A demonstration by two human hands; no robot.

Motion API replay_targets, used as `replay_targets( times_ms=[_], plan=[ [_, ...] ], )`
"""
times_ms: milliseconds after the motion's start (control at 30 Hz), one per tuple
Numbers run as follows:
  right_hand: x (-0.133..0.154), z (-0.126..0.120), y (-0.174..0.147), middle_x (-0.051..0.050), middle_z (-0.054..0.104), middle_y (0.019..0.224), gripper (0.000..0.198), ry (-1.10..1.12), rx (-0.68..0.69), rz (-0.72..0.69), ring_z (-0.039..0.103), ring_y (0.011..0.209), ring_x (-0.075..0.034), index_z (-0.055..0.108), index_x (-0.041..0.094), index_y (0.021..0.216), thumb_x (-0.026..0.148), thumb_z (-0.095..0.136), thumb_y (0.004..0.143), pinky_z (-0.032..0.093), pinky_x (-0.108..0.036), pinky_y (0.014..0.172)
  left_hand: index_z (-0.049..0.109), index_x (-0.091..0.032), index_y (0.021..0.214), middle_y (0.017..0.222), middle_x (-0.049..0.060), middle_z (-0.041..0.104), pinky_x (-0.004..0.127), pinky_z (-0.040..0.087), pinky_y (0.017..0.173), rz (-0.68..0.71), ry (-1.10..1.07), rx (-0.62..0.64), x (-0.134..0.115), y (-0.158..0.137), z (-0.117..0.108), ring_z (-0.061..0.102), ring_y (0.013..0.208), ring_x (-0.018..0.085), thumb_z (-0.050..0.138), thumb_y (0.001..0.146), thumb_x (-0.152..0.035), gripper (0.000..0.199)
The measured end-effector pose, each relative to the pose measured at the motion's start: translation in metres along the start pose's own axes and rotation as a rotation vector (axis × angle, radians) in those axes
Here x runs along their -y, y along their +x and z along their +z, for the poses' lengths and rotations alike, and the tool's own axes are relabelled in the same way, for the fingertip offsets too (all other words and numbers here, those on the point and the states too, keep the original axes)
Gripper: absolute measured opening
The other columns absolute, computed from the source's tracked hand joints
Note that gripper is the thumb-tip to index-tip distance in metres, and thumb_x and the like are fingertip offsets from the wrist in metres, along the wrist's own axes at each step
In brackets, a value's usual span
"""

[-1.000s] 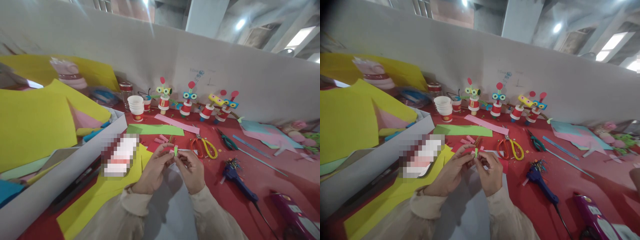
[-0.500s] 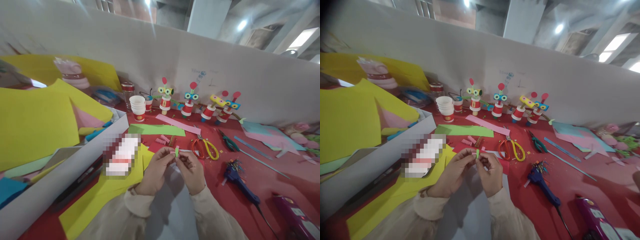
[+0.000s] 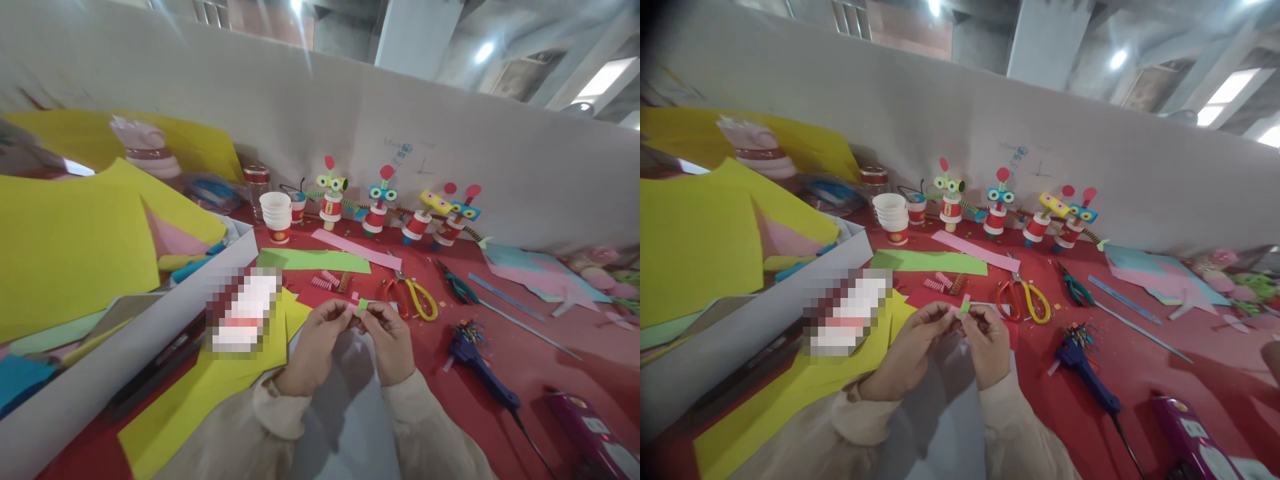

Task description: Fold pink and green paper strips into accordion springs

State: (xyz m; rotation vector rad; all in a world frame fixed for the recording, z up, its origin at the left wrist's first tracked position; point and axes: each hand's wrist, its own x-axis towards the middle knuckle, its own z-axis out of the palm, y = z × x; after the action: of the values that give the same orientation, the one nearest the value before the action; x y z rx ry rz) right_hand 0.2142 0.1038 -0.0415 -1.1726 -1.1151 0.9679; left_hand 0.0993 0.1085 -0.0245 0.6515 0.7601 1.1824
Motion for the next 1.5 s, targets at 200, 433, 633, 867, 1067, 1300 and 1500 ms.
replay_targets(
  times_ms=[200, 433, 633, 867, 1067, 1300, 1500],
  plan=[
    [0.003, -0.001, 0.001, 0.001, 0.059, 0.059, 0.013, 0.082, 0.021, 0.057, 0.051, 0.052, -0.010, 0.060, 0.018, 0.071, 0.029, 0.065, 0.071, 0.043, -0.024, 0.052, 0.061, -0.015, 0.065, 0.061, -0.001, 0.060, 0.025, 0.042, 0.066, -0.052, -0.022, 0.008, -0.006, -0.001, 0.000, 0.054, 0.060, 0.011, 0.074, 0.059, -0.027, 0.018],
    [0.006, 0.001, 0.000, 0.003, 0.056, 0.053, 0.015, 0.046, 0.024, 0.049, 0.050, 0.049, -0.010, 0.058, 0.018, 0.066, 0.031, 0.066, 0.069, 0.041, -0.023, 0.049, 0.063, -0.015, 0.063, 0.060, 0.000, 0.061, 0.024, 0.040, 0.060, -0.077, 0.060, 0.006, -0.007, 0.001, -0.003, 0.054, 0.059, 0.011, 0.076, 0.058, -0.026, 0.018],
    [0.006, 0.000, 0.000, 0.002, 0.058, 0.057, 0.014, 0.020, 0.040, 0.037, 0.053, 0.052, -0.012, 0.061, 0.019, 0.069, 0.031, 0.067, 0.069, 0.045, -0.024, 0.051, 0.063, -0.015, 0.063, 0.059, 0.000, 0.061, 0.024, 0.040, 0.060, -0.064, 0.129, -0.008, -0.005, 0.005, -0.006, 0.054, 0.058, 0.011, 0.075, 0.060, -0.025, 0.016],
    [0.007, -0.003, -0.003, 0.000, 0.063, 0.066, 0.015, 0.060, 0.108, 0.020, 0.058, 0.061, -0.014, 0.064, 0.018, 0.078, 0.032, 0.065, 0.073, 0.049, -0.028, 0.059, 0.062, -0.014, 0.065, 0.062, 0.000, 0.062, 0.024, 0.042, 0.065, -0.026, 0.098, -0.038, -0.005, 0.004, -0.004, 0.055, 0.061, 0.011, 0.073, 0.061, -0.023, 0.014],
    [0.005, -0.004, 0.000, -0.002, 0.065, 0.071, 0.019, 0.015, 0.121, -0.013, 0.059, 0.062, -0.014, 0.065, 0.018, 0.084, 0.034, 0.064, 0.074, 0.051, -0.028, 0.059, 0.063, -0.015, 0.069, 0.064, 0.000, 0.063, 0.024, 0.042, 0.063, -0.079, 0.004, -0.009, -0.011, 0.001, -0.002, 0.056, 0.060, 0.011, 0.074, 0.060, -0.021, 0.016],
    [0.009, -0.003, -0.002, -0.003, 0.065, 0.076, 0.018, -0.060, 0.127, -0.045, 0.060, 0.066, -0.015, 0.062, 0.019, 0.088, 0.033, 0.062, 0.077, 0.051, -0.029, 0.063, 0.068, -0.014, 0.077, 0.070, 0.004, 0.064, 0.026, 0.041, 0.070, -0.075, 0.070, 0.076, -0.009, 0.004, -0.007, 0.056, 0.068, 0.013, 0.073, 0.062, -0.022, 0.018],
    [0.010, 0.001, -0.007, -0.007, 0.064, 0.089, 0.023, -0.054, 0.172, -0.154, 0.062, 0.079, -0.018, 0.058, 0.019, 0.097, 0.029, 0.062, 0.077, 0.052, -0.031, 0.071, 0.068, -0.015, 0.071, 0.069, 0.002, 0.062, 0.024, 0.040, 0.065, -0.046, 0.081, 0.034, -0.012, 0.003, -0.008, 0.054, 0.067, 0.013, 0.075, 0.059, -0.022, 0.015]
  ],
)
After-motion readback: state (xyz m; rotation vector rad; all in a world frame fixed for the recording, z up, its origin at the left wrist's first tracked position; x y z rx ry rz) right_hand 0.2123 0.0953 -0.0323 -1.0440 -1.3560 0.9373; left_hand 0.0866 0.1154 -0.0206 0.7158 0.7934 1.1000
